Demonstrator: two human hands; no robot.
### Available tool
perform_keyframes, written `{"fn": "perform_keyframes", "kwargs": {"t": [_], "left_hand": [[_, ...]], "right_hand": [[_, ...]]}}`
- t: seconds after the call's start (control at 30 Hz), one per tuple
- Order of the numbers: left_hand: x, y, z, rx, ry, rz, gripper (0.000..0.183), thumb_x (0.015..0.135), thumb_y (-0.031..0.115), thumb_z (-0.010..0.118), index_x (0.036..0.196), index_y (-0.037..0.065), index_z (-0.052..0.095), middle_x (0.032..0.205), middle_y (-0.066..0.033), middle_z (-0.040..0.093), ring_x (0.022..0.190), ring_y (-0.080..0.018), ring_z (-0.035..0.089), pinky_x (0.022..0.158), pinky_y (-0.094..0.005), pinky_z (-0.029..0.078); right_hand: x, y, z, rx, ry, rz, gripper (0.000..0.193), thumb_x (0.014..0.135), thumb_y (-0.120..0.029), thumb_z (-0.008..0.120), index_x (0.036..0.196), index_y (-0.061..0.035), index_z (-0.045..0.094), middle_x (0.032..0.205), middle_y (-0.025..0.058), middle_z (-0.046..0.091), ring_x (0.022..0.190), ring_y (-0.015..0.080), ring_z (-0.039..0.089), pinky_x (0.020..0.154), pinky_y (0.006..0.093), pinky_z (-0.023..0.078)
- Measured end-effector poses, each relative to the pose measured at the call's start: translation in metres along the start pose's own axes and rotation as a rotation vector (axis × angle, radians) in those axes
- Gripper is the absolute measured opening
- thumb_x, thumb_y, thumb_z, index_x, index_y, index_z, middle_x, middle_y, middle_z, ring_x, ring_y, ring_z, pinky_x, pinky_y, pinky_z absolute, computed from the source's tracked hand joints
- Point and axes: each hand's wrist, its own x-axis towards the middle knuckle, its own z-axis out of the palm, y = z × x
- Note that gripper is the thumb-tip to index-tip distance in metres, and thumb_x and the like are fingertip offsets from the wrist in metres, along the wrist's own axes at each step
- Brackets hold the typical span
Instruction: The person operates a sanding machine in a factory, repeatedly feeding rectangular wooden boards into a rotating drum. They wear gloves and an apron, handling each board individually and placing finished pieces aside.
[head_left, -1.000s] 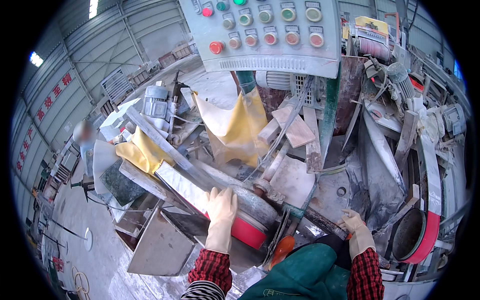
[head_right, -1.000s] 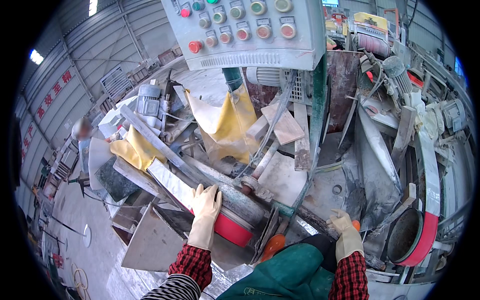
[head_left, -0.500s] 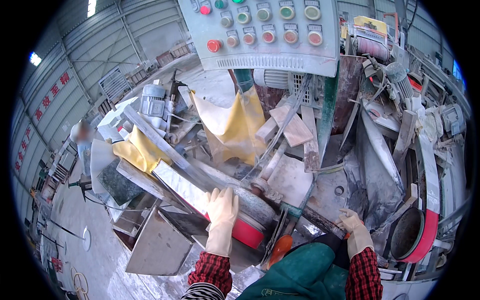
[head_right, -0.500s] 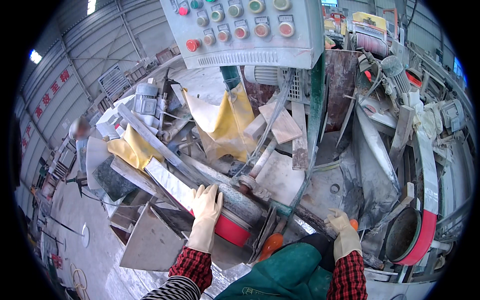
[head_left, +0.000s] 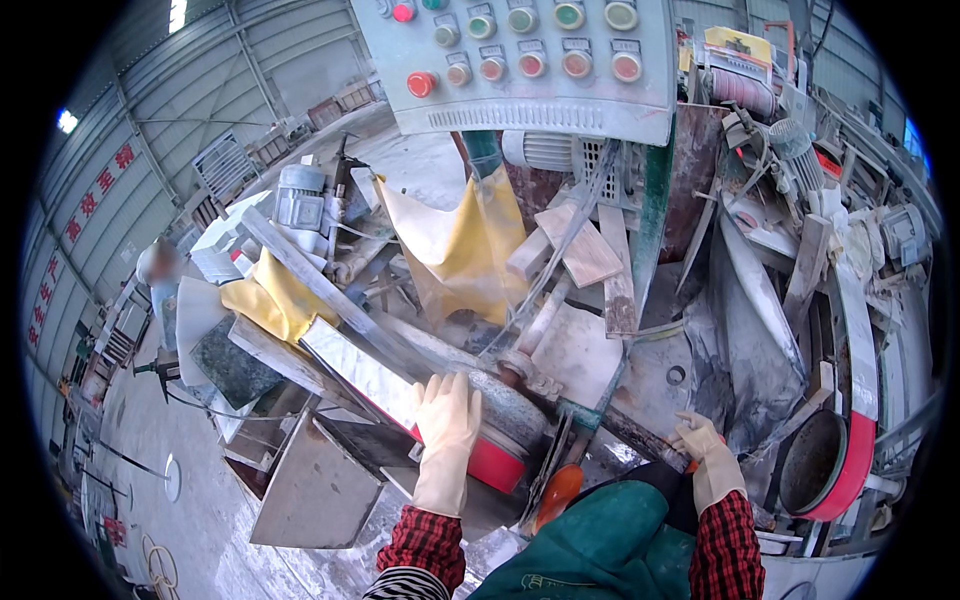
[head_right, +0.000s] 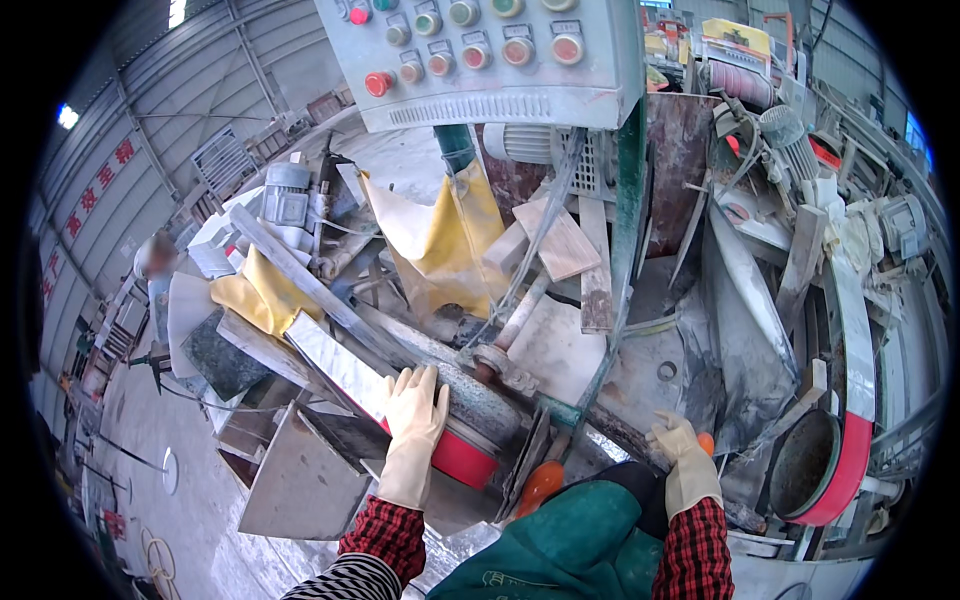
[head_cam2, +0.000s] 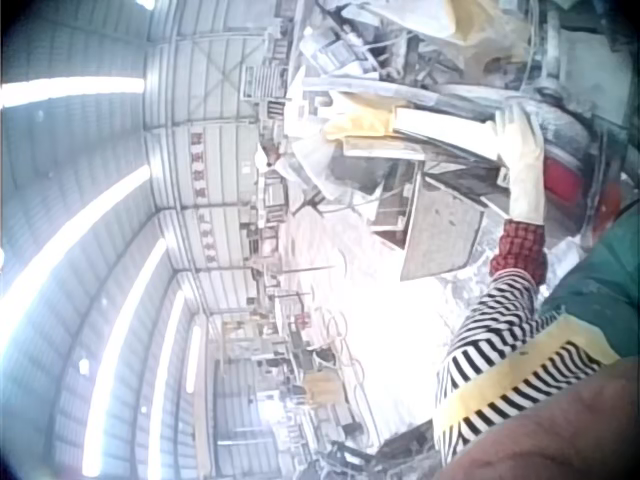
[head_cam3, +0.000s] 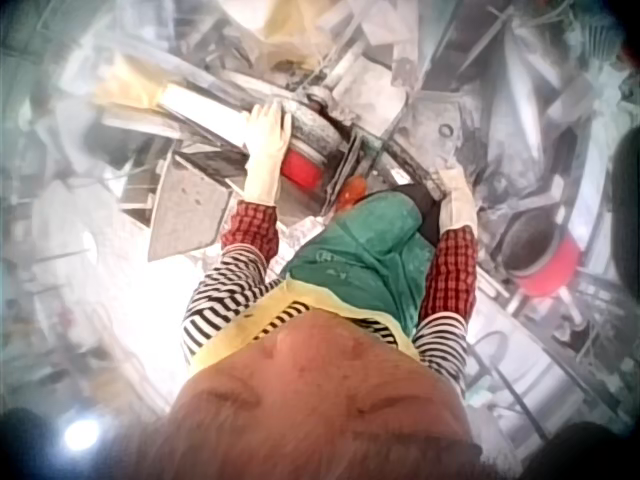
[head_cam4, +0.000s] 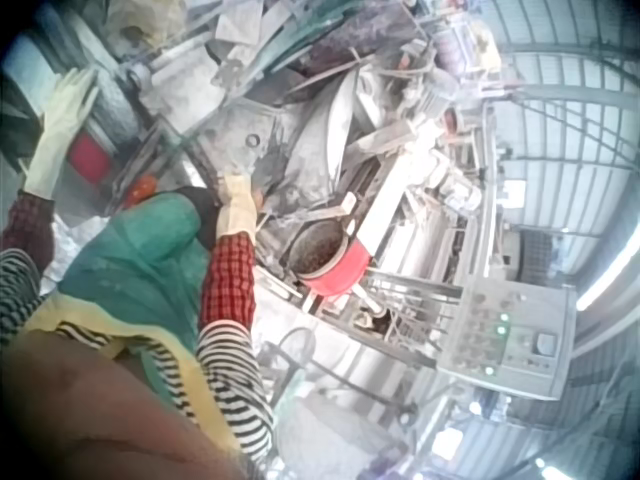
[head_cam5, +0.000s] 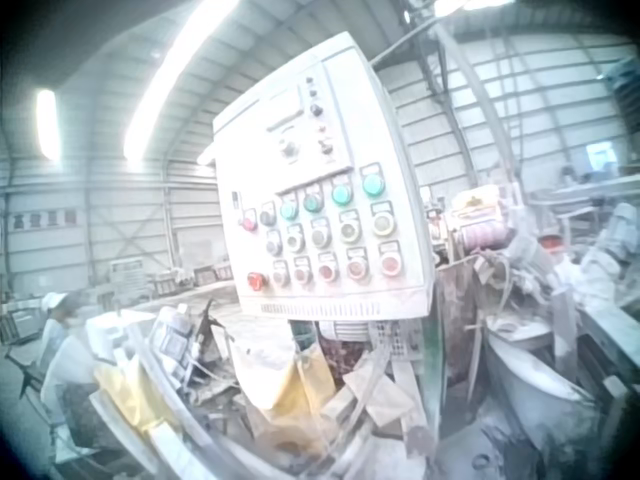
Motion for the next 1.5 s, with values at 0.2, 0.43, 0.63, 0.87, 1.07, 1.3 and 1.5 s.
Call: {"fn": "perform_keyframes", "kwargs": {"t": [0.2, 0.43, 0.63, 0.87, 1.07, 1.3, 1.5], "left_hand": [[0.001, 0.010, -0.001, -0.005, 0.070, 0.054, 0.029, 0.075, 0.023, 0.070, 0.098, 0.006, 0.062, 0.091, -0.0096, 0.063, 0.093, -0.0281, 0.057, 0.085, -0.0446, 0.038], [0.001, 0.016, -0.006, -0.040, 0.019, 0.033, 0.030, 0.075, 0.023, 0.070, 0.099, 0.006, 0.061, 0.090, -0.0101, 0.062, 0.092, -0.0283, 0.057, 0.085, -0.0448, 0.038], [-0.002, 0.021, -0.005, -0.014, 0.049, 0.041, 0.032, 0.075, 0.023, 0.070, 0.100, 0.005, 0.061, 0.092, -0.0108, 0.062, 0.093, -0.0292, 0.057, 0.087, -0.0462, 0.038], [-0.005, 0.026, -0.008, -0.030, -0.132, -0.031, 0.046, 0.081, 0.028, 0.068, 0.119, 0.004, 0.060, 0.114, -0.0136, 0.062, 0.111, -0.0298, 0.056, 0.102, -0.0508, 0.035], [-0.007, 0.031, -0.011, -0.043, -0.122, -0.009, 0.045, 0.079, 0.027, 0.068, 0.117, 0.004, 0.060, 0.110, -0.0131, 0.061, 0.108, -0.0297, 0.056, 0.100, -0.0501, 0.035], [-0.009, 0.038, -0.011, -0.054, -0.146, 0.000, 0.047, 0.078, 0.027, 0.070, 0.118, 0.005, 0.059, 0.114, -0.0144, 0.059, 0.111, -0.0302, 0.055, 0.101, -0.0506, 0.034], [-0.009, 0.042, -0.012, -0.055, 0.011, 0.086, 0.042, 0.070, 0.023, 0.072, 0.106, 0.005, 0.059, 0.097, -0.0130, 0.058, 0.097, -0.0306, 0.055, 0.088, -0.0469, 0.036]], "right_hand": [[-0.002, 0.001, -0.004, -0.005, 0.014, -0.002, 0.047, 0.092, -0.012, 0.056, 0.137, -0.0046, 0.047, 0.085, 0.0147, 0.070, 0.064, 0.0176, 0.064, 0.059, 0.0293, 0.053], [0.001, 0.003, -0.003, -0.007, 0.001, 0.004, 0.046, 0.092, -0.012, 0.056, 0.137, -0.0055, 0.048, 0.085, 0.0139, 0.069, 0.064, 0.0167, 0.063, 0.058, 0.0287, 0.053], [0.001, 0.004, -0.003, 0.034, -0.006, 0.003, 0.045, 0.093, -0.012, 0.057, 0.137, -0.0055, 0.048, 0.084, 0.0131, 0.069, 0.063, 0.0160, 0.063, 0.058, 0.0287, 0.052], [-0.002, 0.000, -0.001, 0.011, -0.009, -0.009, 0.046, 0.094, -0.013, 0.057, 0.138, -0.0046, 0.047, 0.084, 0.0128, 0.069, 0.063, 0.0157, 0.063, 0.058, 0.0286, 0.052], [-0.003, -0.001, 0.000, -0.008, -0.008, -0.013, 0.045, 0.094, -0.013, 0.056, 0.138, -0.0046, 0.047, 0.085, 0.0129, 0.069, 0.064, 0.0156, 0.063, 0.059, 0.0286, 0.053], [0.006, 0.010, -0.005, -0.039, -0.016, -0.043, 0.044, 0.096, -0.013, 0.054, 0.138, -0.0050, 0.046, 0.088, 0.0167, 0.071, 0.066, 0.0202, 0.068, 0.058, 0.0306, 0.056], [-0.002, -0.002, 0.001, -0.034, -0.024, -0.014, 0.047, 0.094, -0.013, 0.056, 0.139, -0.0048, 0.045, 0.086, 0.0125, 0.070, 0.065, 0.0155, 0.063, 0.060, 0.0293, 0.053]]}}
